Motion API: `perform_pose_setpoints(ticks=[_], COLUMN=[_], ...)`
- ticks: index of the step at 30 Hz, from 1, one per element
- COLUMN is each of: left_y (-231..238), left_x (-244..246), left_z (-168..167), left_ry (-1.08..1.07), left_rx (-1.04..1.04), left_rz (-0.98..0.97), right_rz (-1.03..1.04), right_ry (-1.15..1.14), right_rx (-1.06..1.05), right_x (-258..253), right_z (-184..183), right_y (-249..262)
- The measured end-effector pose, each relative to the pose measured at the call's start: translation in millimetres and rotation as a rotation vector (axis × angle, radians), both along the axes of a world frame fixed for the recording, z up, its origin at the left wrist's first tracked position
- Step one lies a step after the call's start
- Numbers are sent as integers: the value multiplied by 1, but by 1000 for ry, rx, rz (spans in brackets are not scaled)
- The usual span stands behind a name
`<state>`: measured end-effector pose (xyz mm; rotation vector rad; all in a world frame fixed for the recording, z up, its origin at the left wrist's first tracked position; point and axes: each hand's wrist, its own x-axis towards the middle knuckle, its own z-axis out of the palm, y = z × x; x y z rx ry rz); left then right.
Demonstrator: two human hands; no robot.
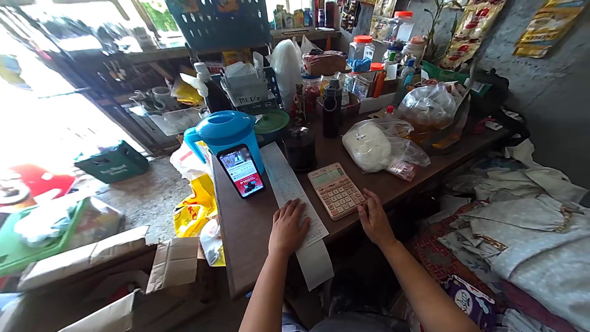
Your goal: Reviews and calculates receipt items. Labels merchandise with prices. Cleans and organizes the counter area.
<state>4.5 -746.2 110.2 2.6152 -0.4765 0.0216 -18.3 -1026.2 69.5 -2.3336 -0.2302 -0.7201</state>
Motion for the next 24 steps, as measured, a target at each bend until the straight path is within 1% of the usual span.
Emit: perform_pose_setpoints(ticks=[16, 24], left_y=[0, 0], left_x=[0, 1], left_z=[-2, -2], left_ry=[-12, -1], left_rx=[-2, -5], left_rz=[-6, -5], right_rz=[-42, -80], right_ry=[7, 112], right_rx=[37, -22], right_x=[1, 8], right_z=[-1, 9], right_y=[4, 4])
